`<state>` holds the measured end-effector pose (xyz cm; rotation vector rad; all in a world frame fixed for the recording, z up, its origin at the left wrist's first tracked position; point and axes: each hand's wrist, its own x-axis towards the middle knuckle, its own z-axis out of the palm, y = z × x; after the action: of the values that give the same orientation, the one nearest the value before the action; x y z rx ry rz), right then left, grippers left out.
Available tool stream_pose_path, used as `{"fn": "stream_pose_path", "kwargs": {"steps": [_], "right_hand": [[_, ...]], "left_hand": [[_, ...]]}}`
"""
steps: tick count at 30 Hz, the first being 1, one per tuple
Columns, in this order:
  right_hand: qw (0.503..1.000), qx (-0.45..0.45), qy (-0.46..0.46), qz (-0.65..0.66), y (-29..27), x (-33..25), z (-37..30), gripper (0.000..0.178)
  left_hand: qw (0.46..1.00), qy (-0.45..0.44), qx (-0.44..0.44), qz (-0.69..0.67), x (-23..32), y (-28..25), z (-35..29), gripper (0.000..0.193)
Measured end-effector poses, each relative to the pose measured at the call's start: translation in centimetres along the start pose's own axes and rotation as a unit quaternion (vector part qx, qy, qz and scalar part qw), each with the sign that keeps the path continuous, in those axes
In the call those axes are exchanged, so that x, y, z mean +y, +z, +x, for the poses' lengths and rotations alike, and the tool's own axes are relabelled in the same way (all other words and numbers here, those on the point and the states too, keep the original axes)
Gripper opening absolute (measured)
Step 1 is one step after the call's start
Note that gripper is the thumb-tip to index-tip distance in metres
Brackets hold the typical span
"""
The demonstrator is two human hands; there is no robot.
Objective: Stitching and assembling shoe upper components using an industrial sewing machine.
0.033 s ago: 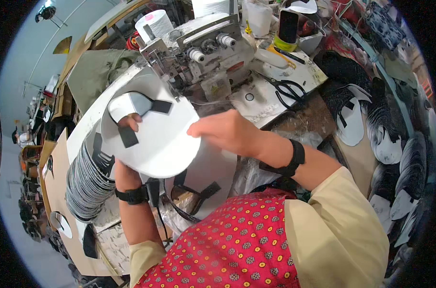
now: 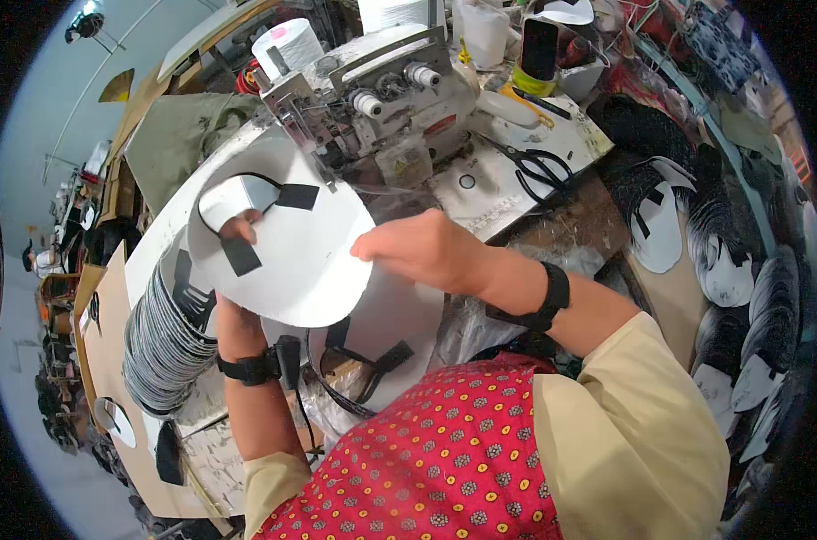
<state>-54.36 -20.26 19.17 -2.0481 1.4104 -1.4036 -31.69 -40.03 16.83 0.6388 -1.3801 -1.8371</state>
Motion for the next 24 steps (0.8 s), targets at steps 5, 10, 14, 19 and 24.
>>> {"fn": "stream_pose_path", "kwargs": {"steps": [5,10,14,19,24], "right_hand": [[0.997,0.067,-0.004,-0.028,2.0,1.2,0.4,0.015],[0.991,0.122,0.023,-0.043,3.1,2.5,1.8,0.018],[0.984,0.144,0.008,-0.107,2.7,3.1,2.2,0.026],[0.973,0.184,0.138,-0.034,2.3,2.4,1.3,0.018],[0.989,0.081,0.117,-0.044,2.9,1.8,-0.5,0.013]], "left_hand": [[0.961,0.146,-0.031,-0.234,-0.3,0.6,0.4,0.042],[0.978,0.129,0.146,-0.077,1.7,0.7,1.2,0.034],[0.97,-0.174,0.145,0.085,3.4,-0.5,-3.8,0.039],[0.968,-0.228,-0.088,0.048,2.9,3.4,-9.2,0.058],[0.98,0.038,-0.029,0.194,1.2,7.2,-6.5,0.037]]}}
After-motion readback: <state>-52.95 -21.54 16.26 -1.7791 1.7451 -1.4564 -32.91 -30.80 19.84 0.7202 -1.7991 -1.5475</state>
